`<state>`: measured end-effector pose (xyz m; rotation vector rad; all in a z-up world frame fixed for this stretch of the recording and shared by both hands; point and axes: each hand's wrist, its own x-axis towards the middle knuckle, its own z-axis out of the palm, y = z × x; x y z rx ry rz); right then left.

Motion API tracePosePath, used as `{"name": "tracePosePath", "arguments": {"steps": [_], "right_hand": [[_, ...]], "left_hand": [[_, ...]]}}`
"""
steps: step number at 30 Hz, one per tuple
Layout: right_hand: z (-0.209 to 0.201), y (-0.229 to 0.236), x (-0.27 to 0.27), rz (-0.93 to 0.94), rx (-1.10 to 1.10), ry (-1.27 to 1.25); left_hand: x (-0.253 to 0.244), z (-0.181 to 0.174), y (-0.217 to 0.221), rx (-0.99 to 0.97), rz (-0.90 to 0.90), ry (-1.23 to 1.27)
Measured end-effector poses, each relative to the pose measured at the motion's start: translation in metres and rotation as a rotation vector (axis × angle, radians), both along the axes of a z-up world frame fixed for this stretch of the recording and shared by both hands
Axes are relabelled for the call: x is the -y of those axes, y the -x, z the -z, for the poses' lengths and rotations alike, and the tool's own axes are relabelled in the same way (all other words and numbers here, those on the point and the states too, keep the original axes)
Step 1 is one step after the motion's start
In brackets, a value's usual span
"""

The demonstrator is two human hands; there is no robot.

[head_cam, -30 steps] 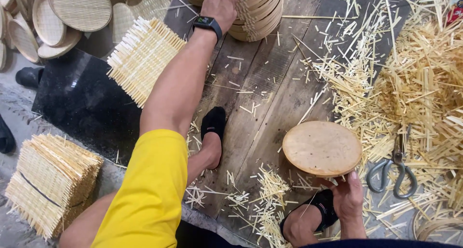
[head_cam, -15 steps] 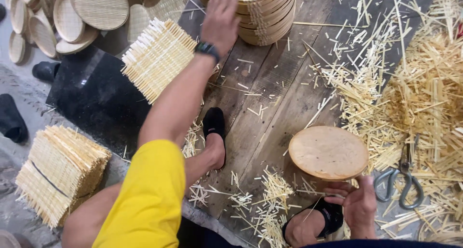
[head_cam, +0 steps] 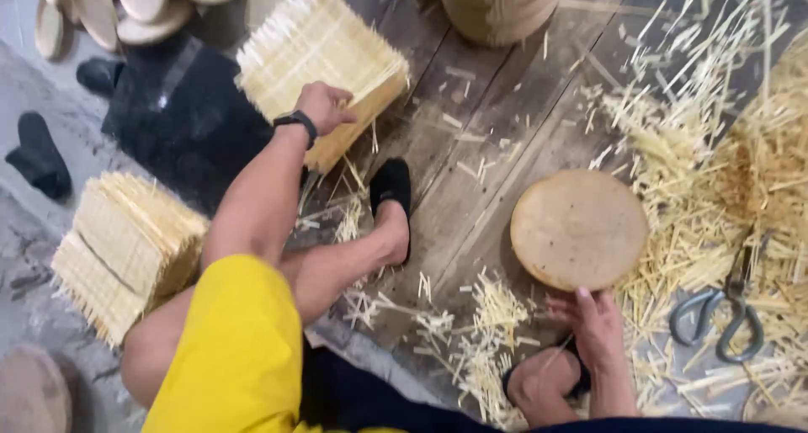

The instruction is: The recorder uses a wooden mold and shears to trim and shape woven bamboo bases for furniture or baskets.

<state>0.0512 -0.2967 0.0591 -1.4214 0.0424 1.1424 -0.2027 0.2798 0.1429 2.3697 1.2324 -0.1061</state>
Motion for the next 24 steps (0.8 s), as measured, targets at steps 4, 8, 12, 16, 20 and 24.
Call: {"name": "tracePosePath", "arguments": {"steps": [4, 8, 12, 16, 20, 24], "right_hand": [[0.002, -0.014, 0.017, 0.146, 0.165, 0.02], [-0.007, -0.039, 0.034, 0.259, 0.38, 0.047], [-0.069, -0.056, -0.002, 0.367, 0.024, -0.308], [-0.009, -0.07, 0.006, 0.272, 0.075, -0.102], [-0.011, -0.061, 0.0, 0.193, 0.323, 0.201], [0.007, -0.059, -0.006, 0.275, 0.45, 0.15]], "left_hand": [[0.016, -0.05, -0.038, -0.088, 0.102, -0.258], [0.146, -0.112, -0.126, 0.062, 0.515, -0.324], [0.299, -0.082, -0.161, 0.437, 1.001, -0.229], [0.352, 0.013, -0.148, 0.526, 1.179, -0.093], [0.337, 0.038, -0.146, 0.555, 0.832, 0.062], [0.267, 0.108, -0.169, 0.46, -0.052, 0.387]]}}
